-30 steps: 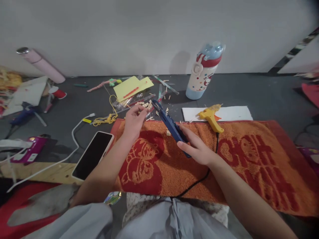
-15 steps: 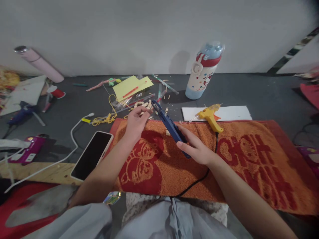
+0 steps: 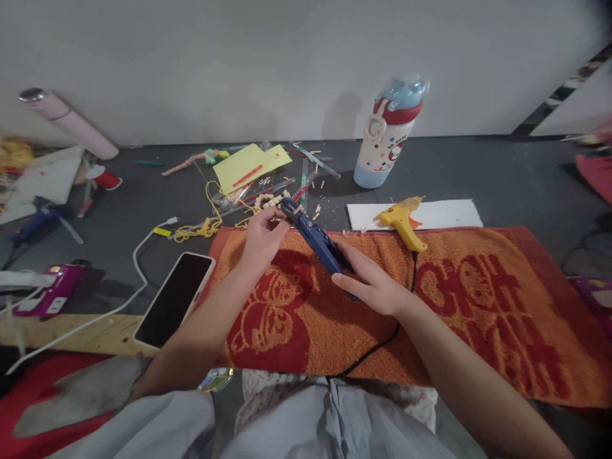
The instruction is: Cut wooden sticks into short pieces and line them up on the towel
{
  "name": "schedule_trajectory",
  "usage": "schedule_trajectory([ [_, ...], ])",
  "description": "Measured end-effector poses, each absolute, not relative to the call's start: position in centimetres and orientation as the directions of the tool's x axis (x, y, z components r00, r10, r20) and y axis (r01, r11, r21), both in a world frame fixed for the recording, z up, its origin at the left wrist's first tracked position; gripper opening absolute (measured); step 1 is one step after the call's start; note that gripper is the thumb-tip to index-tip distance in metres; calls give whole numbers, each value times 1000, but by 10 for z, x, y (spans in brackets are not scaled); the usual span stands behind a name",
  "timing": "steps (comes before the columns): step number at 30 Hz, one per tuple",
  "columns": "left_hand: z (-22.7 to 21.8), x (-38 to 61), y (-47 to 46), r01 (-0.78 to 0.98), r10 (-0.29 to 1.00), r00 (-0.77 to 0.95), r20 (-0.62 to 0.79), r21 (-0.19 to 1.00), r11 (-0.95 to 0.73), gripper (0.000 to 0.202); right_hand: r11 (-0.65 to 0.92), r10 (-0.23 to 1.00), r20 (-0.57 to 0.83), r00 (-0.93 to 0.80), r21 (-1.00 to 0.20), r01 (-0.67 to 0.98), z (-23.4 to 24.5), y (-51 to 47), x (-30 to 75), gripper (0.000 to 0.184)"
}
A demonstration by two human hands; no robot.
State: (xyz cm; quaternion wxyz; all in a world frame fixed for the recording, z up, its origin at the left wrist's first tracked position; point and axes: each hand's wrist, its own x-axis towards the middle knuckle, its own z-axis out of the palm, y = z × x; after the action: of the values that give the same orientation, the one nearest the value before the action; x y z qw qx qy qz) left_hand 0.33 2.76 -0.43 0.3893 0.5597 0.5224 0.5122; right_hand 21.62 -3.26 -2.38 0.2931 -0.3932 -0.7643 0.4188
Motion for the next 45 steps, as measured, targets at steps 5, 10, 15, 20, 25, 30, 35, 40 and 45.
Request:
schedule_trajectory([
  [5, -6, 2, 29, 176, 982, -64, 176, 971, -162, 18, 349, 845, 121, -521, -863, 366, -24, -32, 216, 60],
  [10, -7, 1, 30, 188, 982, -79, 172, 970, -155, 15, 351, 848, 114, -518, -852, 388, -25, -32, 216, 60],
  [15, -8, 1, 30, 202, 981, -86, 174, 967, -154, 13, 357, 844, 111, -525, -847, 394, -26, -31, 216, 59],
  [20, -9, 1, 30, 193, 982, -94, 166, 970, -146, 13, 334, 851, 90, -518, -853, 401, -29, -31, 217, 57],
  [25, -7, 1, 29, 174, 986, -96, 133, 978, -114, 13, 312, 868, 81, -490, -856, 412, -33, -30, 217, 56],
  [30, -4, 1, 28, 184, 988, -109, 105, 979, -83, 13, 309, 878, 90, -469, -857, 413, -35, -30, 217, 53],
  [35, -5, -3, 32, 211, 992, -85, 91, 975, -71, 13, 276, 895, 87, -439, -879, 390, -38, -29, 217, 53],
  [40, -4, -9, 32, 533, 947, -61, 317, 812, -237, 13, 244, 911, 102, -401, -915, 322, -39, -26, 215, 51],
  [45, 4, 0, 12, 776, 717, 74, 693, 412, -478, 17, 170, 936, 109, -335, -973, 159, -41, -25, 212, 58],
])
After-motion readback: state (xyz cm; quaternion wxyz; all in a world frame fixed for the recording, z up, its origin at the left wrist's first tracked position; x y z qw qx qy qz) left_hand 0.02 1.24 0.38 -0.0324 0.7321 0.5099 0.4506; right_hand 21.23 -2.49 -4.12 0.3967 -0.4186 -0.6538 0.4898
